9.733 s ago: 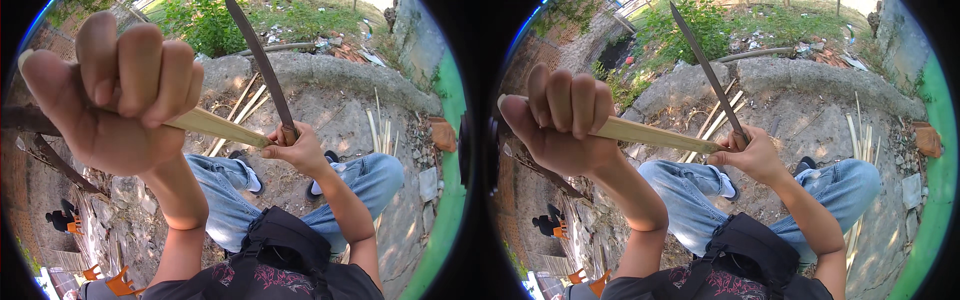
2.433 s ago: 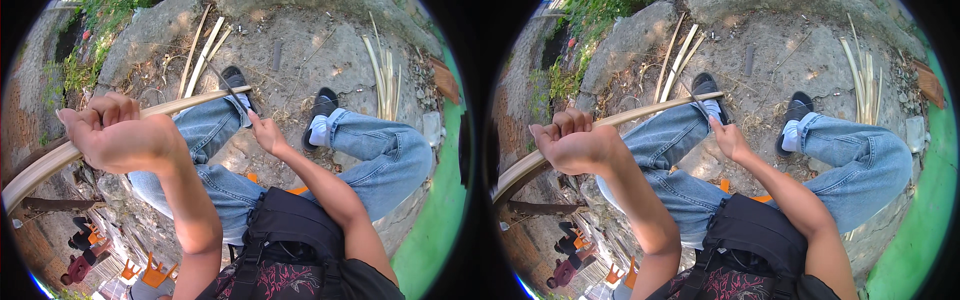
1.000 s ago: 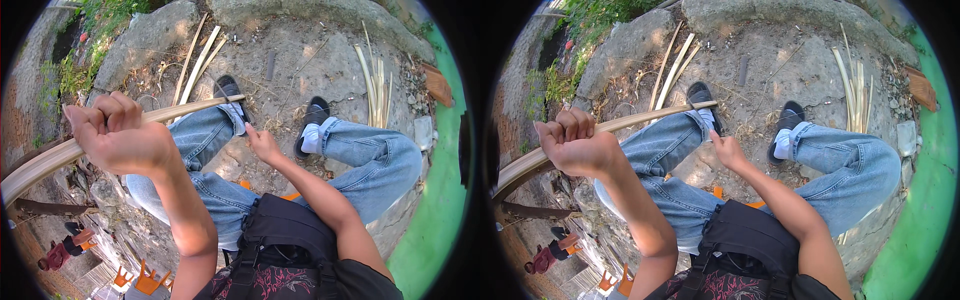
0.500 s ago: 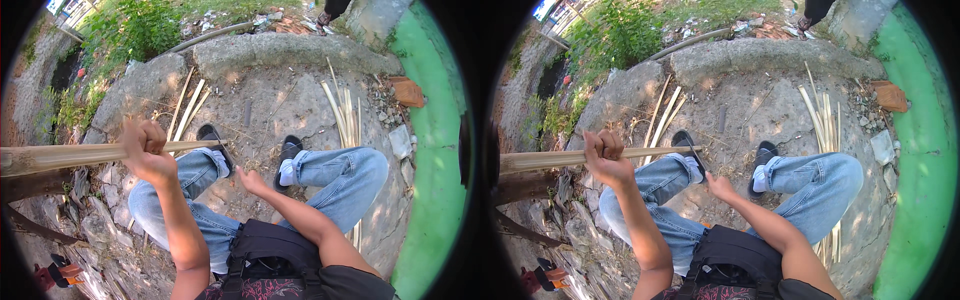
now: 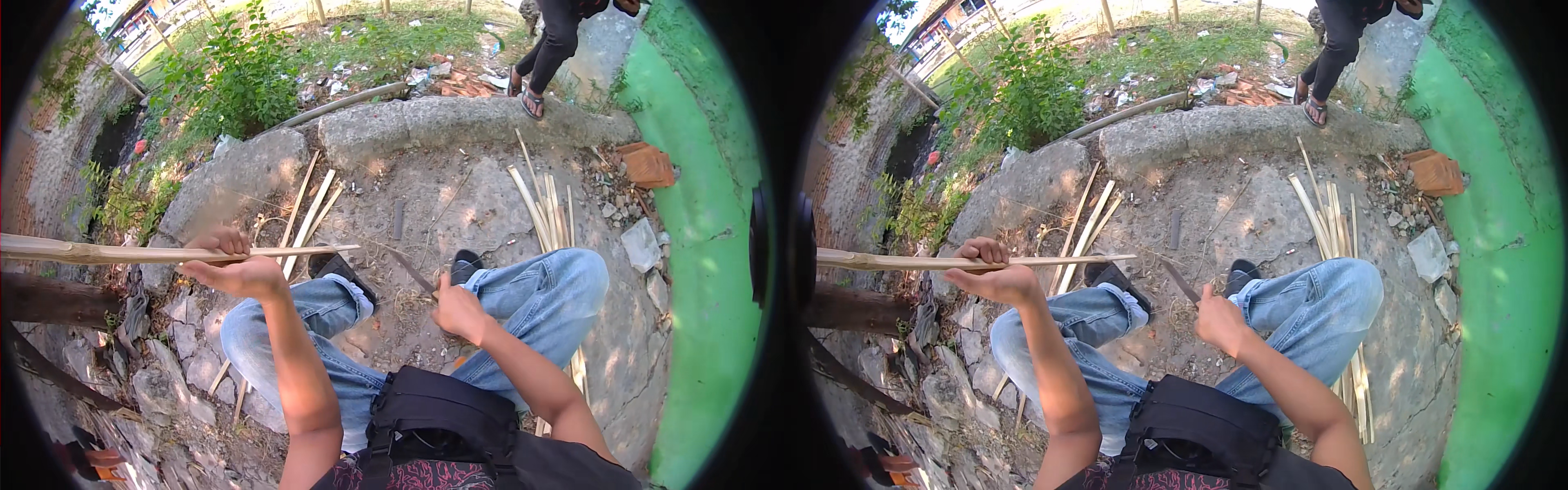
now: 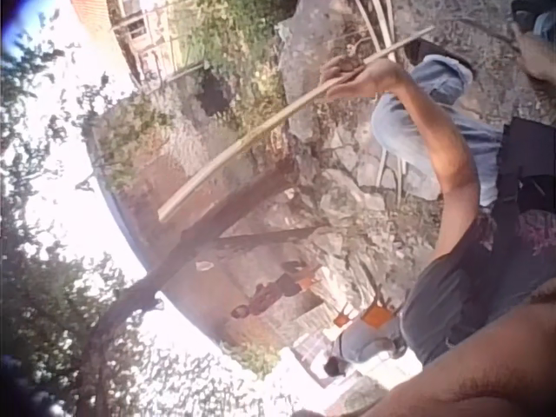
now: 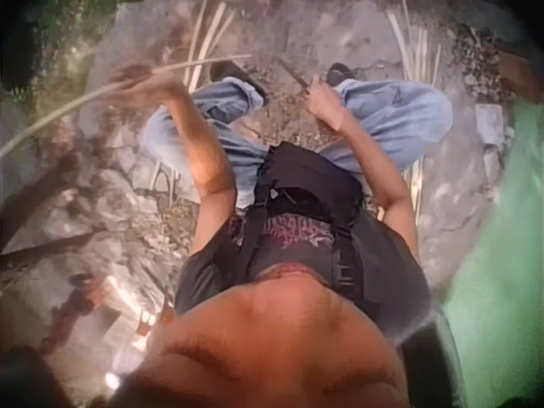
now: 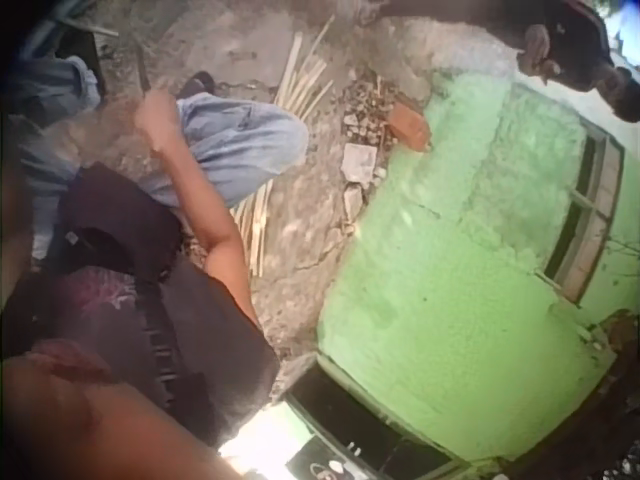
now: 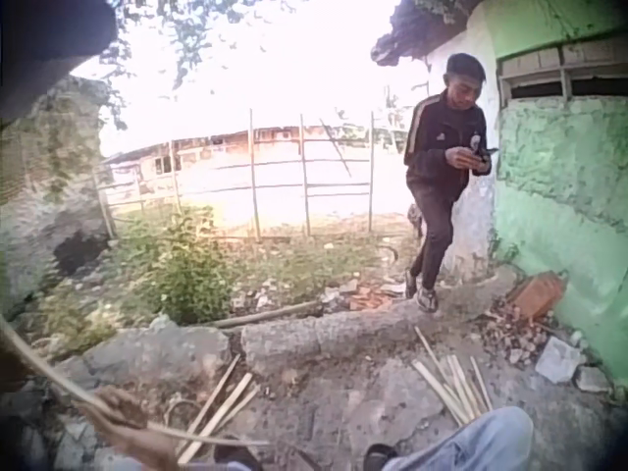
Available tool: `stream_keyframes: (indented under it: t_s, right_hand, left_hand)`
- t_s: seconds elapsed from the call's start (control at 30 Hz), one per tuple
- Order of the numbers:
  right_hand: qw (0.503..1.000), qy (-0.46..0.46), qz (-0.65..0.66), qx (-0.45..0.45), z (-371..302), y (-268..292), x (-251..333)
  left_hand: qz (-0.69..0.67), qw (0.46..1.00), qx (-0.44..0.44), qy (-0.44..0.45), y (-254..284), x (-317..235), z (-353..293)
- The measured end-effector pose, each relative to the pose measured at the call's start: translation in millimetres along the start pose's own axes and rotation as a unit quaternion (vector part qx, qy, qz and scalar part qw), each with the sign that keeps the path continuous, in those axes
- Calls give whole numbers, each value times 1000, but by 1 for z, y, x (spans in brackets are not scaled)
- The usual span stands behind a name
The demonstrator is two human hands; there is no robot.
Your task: The person scrapes and shaves bamboo strips using a knife.
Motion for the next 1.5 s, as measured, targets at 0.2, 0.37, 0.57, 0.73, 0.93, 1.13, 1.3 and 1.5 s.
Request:
stream_keyframes:
  t_s: [0.2, 0.37, 0.57, 0.73, 0.93, 1.13, 1.3, 1.5]
  right_hand:
    - [995, -44, -35, 81, 5, -48, -37]
    - [992, -66, -43, 100, 12, -51, -26]
    - [998, -60, 17, 29, 12, -40, -30]
    - [998, -52, -4, 39, 16, -42, -27]
    - [995, -68, -27, 71, 22, -58, -38]
    - [995, -78, -32, 46, 12, -44, -33]
    - [980, -105, -21, -169, -26, 51, -21]
    - [902, -242, -53, -355, -133, 188, -88]
  left_hand:
    - [66, 982, -53, -167, 2, -66, 38]
    - [24, 960, -125, -249, 45, -130, 83]
    - [-26, 945, -273, -178, 155, -121, 105]
    - [-34, 874, -471, -109, 288, -69, 71]
    - [-8, 843, -525, 119, 382, 38, -29]
    - [-16, 813, -436, 385, 444, 107, -125]
    - [14, 823, -317, 471, 455, 111, -128]
    - [39, 873, -214, 436, 366, 60, -46]
Point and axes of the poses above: each hand's wrist, its own z-axis towards the middle knuckle, its own y-axis out of the back of the hand, x = y × z, the point moved 9 cm from there along z, towards the middle knuckle, and after that the axes turned 13 degrees about -z, right-handed, at the moved point
